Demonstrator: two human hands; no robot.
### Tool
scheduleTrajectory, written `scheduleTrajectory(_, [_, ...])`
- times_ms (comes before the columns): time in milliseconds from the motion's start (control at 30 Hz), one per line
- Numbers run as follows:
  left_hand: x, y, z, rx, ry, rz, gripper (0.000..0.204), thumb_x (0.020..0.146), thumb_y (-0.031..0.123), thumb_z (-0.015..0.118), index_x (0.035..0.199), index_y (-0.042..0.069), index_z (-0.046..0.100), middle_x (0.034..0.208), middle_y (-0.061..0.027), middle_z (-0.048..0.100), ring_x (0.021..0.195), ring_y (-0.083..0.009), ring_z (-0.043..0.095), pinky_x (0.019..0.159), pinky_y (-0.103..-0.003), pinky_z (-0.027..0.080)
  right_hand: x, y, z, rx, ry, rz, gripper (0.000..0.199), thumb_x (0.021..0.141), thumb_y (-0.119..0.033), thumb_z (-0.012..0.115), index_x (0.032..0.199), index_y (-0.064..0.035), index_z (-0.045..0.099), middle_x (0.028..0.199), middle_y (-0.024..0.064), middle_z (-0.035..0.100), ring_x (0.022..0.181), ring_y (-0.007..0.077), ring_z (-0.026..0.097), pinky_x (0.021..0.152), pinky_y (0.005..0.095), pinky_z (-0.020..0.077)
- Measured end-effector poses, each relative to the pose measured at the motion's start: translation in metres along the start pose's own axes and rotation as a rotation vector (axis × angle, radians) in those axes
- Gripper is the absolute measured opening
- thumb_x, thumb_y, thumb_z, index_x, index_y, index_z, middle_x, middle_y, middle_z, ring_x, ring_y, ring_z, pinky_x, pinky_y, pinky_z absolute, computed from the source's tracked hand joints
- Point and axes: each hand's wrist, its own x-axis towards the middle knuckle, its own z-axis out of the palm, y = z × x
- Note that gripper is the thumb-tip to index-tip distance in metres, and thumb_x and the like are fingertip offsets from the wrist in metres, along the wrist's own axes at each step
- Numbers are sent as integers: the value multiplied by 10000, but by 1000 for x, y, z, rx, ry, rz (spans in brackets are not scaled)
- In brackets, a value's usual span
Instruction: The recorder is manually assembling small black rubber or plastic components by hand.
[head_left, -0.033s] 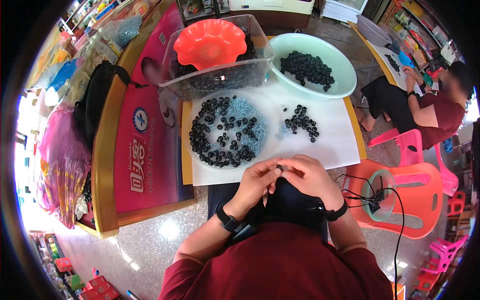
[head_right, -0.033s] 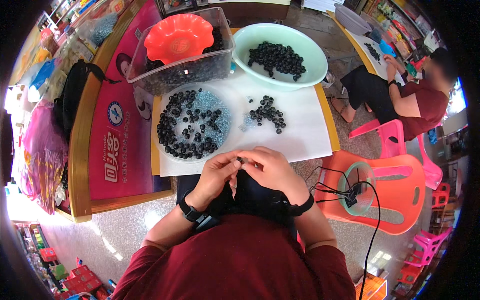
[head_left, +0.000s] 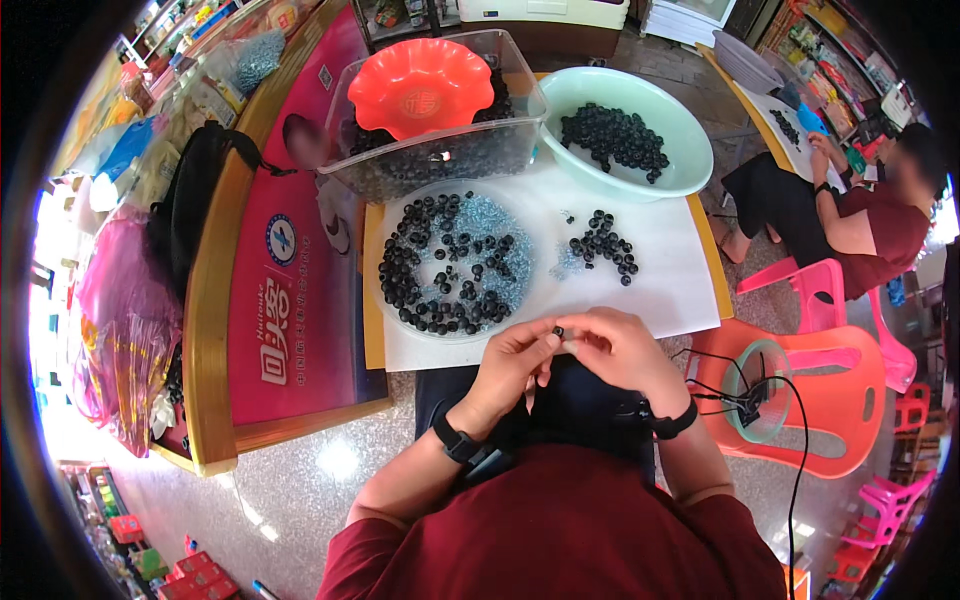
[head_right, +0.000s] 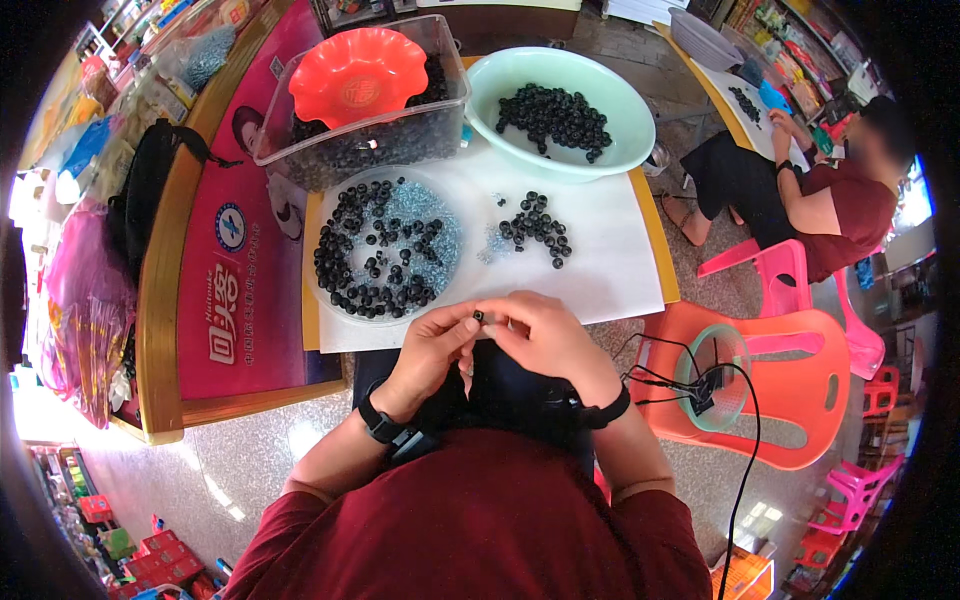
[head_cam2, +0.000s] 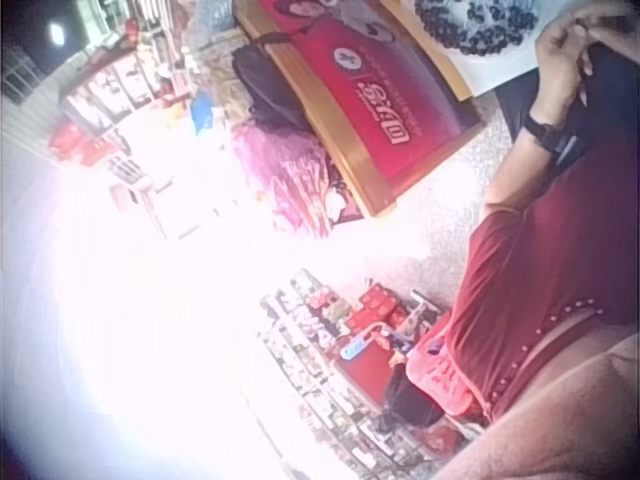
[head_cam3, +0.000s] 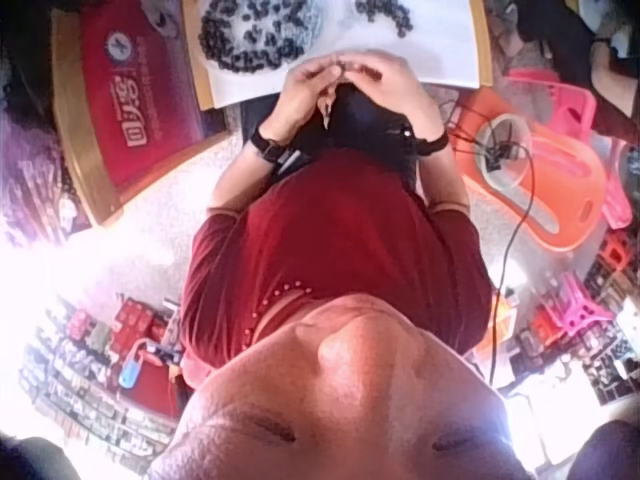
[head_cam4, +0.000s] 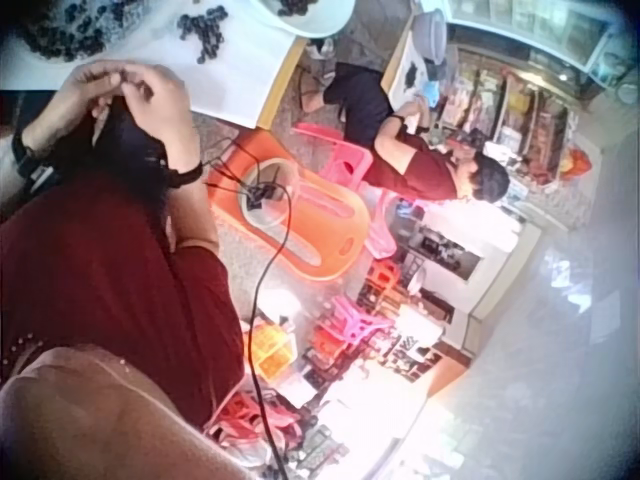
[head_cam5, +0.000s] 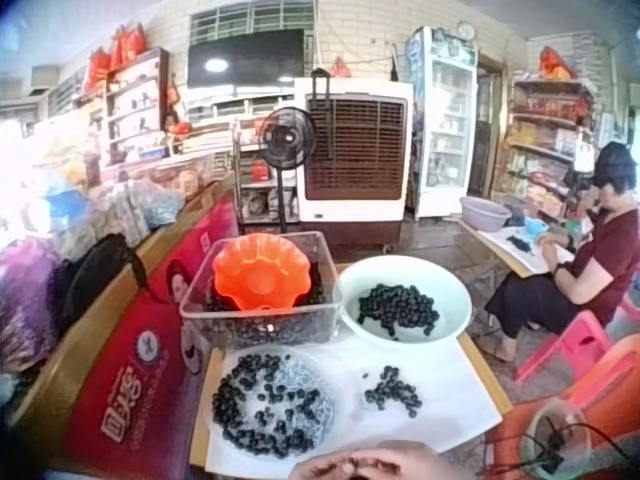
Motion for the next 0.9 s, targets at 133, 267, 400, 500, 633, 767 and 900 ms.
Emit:
scheduleTrajectory(133, [-2,8,0,-38,27,-88,237,961,117,636,1178,22,640,776,0,613,563,-72,547,479,-219,458,25,23,-13,-145,164,-17,177,858,-81,657,1033,-69,678,854,129,654,734,293,641,654,365,523])
scheduleTrajectory(267, [-1,9,-1,-50,-1,-69,213,956,113,642,1148,22,633,778,0,607,551,-69,533,482,-215,458,50,45,-16,-386,252,-81,121,848,-74,645,966,-63,669,850,138,643,777,328,640,684,402,522])
scheduleTrajectory(400, [0,6,0,-79,11,-56,214,951,100,647,1148,20,622,782,3,599,543,-65,518,481,-209,445,59,52,-15,-489,219,-86,68,832,-67,631,899,-64,641,848,133,630,800,352,632,705,442,518])
scheduleTrajectory(500, [0,8,1,-98,-18,-47,210,946,89,650,1141,16,619,790,4,597,544,-62,512,479,-203,425,60,48,-13,-502,144,-45,53,830,-65,624,883,-62,626,860,138,633,803,357,630,710,449,517])
scheduleTrajectory(633, [0,7,2,-67,-12,-53,222,941,118,665,1132,14,621,784,18,576,563,-63,499,491,-199,403,61,45,-11,-446,140,5,99,824,-52,606,918,-59,637,873,152,638,816,362,637,714,452,519])
scheduleTrajectory(767, [-1,8,-1,-31,-11,-65,225,944,130,664,1130,10,620,775,19,575,556,-63,498,489,-197,394,53,43,-15,-420,149,5,187,834,-41,602,1011,-62,661,885,155,643,799,329,645,707,404,527])
scheduleTrajectory(900, [-2,9,1,-39,-12,-61,232,944,134,665,1132,6,620,784,14,589,554,-63,497,491,-193,392,31,36,-16,71,69,175,196,895,-43,617,1085,-28,662,900,97,656,690,181,628,613,290,510])
